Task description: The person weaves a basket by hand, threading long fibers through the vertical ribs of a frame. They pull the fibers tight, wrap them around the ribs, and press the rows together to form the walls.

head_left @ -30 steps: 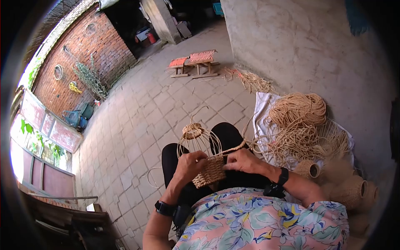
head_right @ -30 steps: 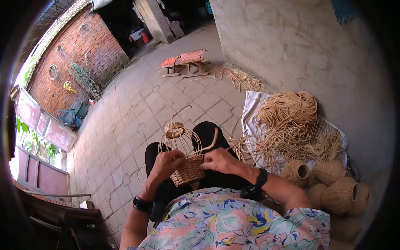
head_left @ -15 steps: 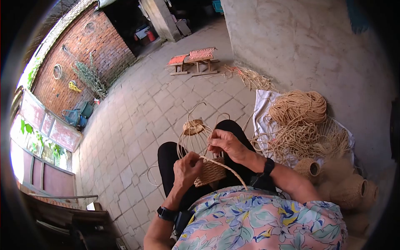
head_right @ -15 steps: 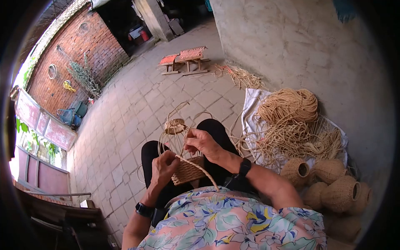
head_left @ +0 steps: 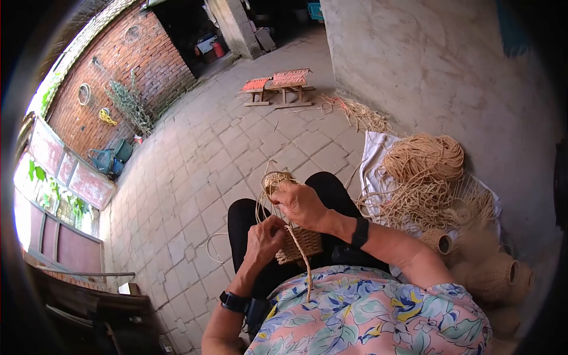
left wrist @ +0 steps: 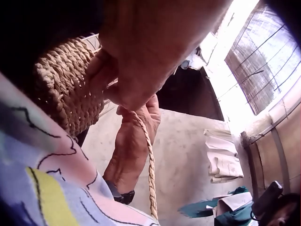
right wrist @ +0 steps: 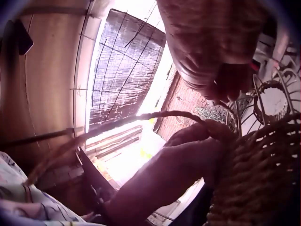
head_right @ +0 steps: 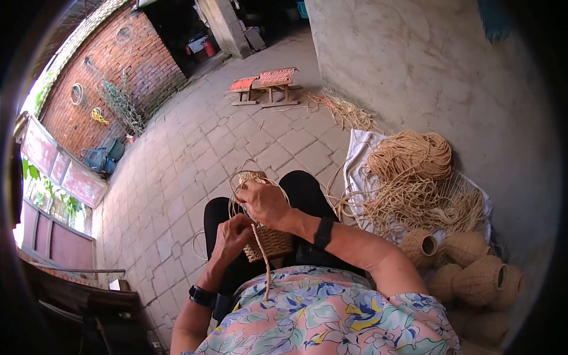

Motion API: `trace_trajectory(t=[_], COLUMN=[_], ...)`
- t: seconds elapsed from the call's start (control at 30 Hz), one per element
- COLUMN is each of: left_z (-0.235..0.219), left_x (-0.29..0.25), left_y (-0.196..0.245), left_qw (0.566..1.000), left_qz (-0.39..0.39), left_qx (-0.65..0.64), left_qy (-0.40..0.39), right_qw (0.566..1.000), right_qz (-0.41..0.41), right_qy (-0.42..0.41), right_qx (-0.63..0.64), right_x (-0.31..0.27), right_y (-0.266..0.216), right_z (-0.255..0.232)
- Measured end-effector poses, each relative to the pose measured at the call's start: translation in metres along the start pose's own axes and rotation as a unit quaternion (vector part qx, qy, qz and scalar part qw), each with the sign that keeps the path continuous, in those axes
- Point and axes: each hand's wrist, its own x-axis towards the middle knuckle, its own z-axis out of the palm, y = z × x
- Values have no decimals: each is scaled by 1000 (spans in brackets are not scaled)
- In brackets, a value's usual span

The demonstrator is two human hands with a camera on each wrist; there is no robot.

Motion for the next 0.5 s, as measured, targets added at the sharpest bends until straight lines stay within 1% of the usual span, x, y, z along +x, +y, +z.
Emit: trace_trajectory(t=[0.07, 0.1, 0.17, 0.2, 0.27, 0.3, 0.33, 0.37, 0.4, 0.43, 0.47, 0.5], left_z=[-2, -3, -3, -4, -5, -6, -7, -11, -12, -11, -9, -8], left_x=[0, 0, 1, 2, 3, 4, 4, 3, 3, 3, 3, 3], left_y=[4, 5, 4, 3, 2, 2, 5, 12, 16, 12, 6, 2], left_qw=[1000, 1000, 1000, 1000, 999, 998, 998, 996, 993, 993, 994, 994], left_qz=[2, 4, 6, 7, -1, -10, -10, -35, -59, -57, -36, -16], left_qx=[3, 7, 6, 5, -15, -36, -36, -52, -68, -68, -37, -5], left_qy=[-3, -8, -15, -22, -36, -47, -47, -64, -82, -83, -96, -108], right_qw=[997, 998, 994, 994, 994, 994, 969, 920, 920, 853, 764, 765], right_qz=[14, 13, 44, 45, 98, 98, 189, 276, 277, 313, 338, 336], right_qy=[12, 12, -65, -64, -20, -19, -17, -15, -15, -47, -78, -79], right_qx=[-68, -68, -76, -75, 33, 33, 157, 277, 277, 416, 544, 543], right_x=[-6, -7, -11, -14, -16, -20, -23, -28, -36, -43, -50, -55], right_y=[2, 5, 17, 22, 24, 27, 22, 19, 20, 23, 26, 30], right_z=[5, 9, 20, 25, 28, 27, 17, 8, -1, -11, -20, -27])
